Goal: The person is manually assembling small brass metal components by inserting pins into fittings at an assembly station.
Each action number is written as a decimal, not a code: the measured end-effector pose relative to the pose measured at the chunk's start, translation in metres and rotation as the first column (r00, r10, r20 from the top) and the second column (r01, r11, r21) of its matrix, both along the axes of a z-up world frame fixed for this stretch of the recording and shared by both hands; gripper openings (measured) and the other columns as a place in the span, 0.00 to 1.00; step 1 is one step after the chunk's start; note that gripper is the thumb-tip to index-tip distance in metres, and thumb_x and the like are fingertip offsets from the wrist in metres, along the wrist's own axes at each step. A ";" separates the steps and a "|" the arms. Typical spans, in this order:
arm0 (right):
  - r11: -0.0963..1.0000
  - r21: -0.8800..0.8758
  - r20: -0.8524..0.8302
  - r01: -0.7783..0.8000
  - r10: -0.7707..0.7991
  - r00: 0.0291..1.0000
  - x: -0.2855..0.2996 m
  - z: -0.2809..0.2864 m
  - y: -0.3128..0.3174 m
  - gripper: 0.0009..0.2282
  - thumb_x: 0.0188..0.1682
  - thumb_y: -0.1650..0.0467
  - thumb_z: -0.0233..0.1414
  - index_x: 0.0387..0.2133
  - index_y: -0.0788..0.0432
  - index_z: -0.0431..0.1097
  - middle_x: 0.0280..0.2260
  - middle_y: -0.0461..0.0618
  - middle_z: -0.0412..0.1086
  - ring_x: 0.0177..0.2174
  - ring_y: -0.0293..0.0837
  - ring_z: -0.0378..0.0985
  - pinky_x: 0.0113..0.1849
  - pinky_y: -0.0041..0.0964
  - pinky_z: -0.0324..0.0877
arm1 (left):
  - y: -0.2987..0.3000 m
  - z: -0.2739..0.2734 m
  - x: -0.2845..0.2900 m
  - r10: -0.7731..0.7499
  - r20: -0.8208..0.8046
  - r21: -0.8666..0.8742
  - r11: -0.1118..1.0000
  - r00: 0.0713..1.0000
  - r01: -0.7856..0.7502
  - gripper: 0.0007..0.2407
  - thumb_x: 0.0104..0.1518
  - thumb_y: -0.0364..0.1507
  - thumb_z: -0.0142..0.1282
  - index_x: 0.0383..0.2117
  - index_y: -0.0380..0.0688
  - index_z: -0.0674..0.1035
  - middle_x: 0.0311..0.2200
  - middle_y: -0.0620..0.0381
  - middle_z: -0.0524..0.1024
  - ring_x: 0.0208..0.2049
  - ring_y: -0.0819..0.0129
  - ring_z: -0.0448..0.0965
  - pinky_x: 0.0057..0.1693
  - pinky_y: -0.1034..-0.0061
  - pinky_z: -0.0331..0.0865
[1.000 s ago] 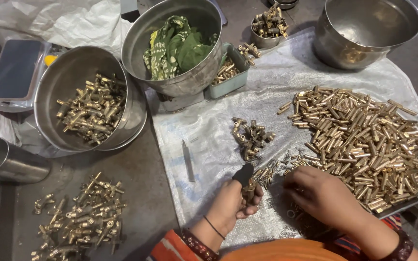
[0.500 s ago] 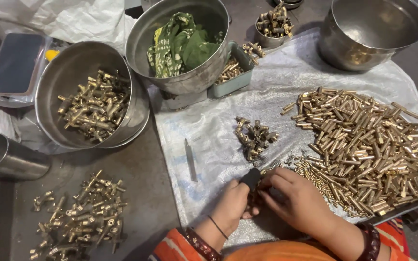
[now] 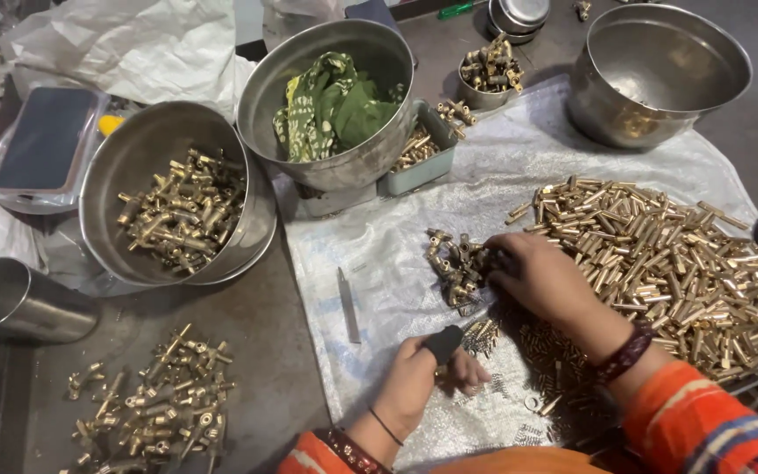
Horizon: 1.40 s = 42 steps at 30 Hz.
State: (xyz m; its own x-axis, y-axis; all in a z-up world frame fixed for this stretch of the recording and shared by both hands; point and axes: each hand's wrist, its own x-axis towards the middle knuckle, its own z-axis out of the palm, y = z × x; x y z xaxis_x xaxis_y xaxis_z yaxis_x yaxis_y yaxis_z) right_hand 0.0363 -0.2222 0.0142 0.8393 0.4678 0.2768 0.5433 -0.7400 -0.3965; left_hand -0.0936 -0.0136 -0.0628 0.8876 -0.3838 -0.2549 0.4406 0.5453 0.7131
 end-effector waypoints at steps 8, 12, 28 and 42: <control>0.891 0.270 -0.637 0.364 -0.119 0.762 -0.024 0.003 -0.010 0.11 0.47 0.69 0.58 0.42 0.56 0.79 0.39 0.48 0.82 0.40 0.42 0.84 0.44 0.37 0.77 | 0.005 0.044 0.012 -0.052 0.047 0.208 0.977 0.998 0.041 0.15 0.57 0.20 0.47 0.52 0.36 0.73 0.35 0.51 0.83 0.22 0.74 0.77 0.25 0.85 0.64; 0.826 0.374 -0.692 0.422 -0.055 0.720 -0.033 0.019 -0.012 0.11 0.45 0.70 0.59 0.41 0.56 0.80 0.38 0.47 0.82 0.38 0.41 0.84 0.42 0.35 0.79 | 0.003 0.037 0.013 -0.119 0.042 0.298 0.949 0.992 0.101 0.17 0.60 0.23 0.57 0.56 0.36 0.75 0.25 0.47 0.80 0.16 0.79 0.71 0.23 0.87 0.62; 0.879 -0.286 -0.126 0.382 -0.430 0.894 -0.033 0.010 -0.044 0.12 0.43 0.60 0.60 0.37 0.50 0.81 0.36 0.50 0.76 0.34 0.54 0.79 0.38 0.48 0.75 | 0.008 0.034 0.005 -0.083 0.113 0.215 0.975 0.990 0.057 0.09 0.60 0.20 0.52 0.45 0.36 0.81 0.30 0.53 0.83 0.24 0.77 0.77 0.31 0.85 0.68; 0.885 0.186 -0.644 0.427 -0.218 0.733 -0.053 0.035 -0.009 0.11 0.47 0.70 0.59 0.42 0.57 0.77 0.39 0.49 0.80 0.38 0.42 0.83 0.42 0.37 0.77 | 0.002 0.037 0.001 -0.115 0.170 0.311 0.949 0.979 0.058 0.17 0.51 0.14 0.53 0.47 0.41 0.82 0.35 0.67 0.79 0.35 0.83 0.75 0.42 0.88 0.69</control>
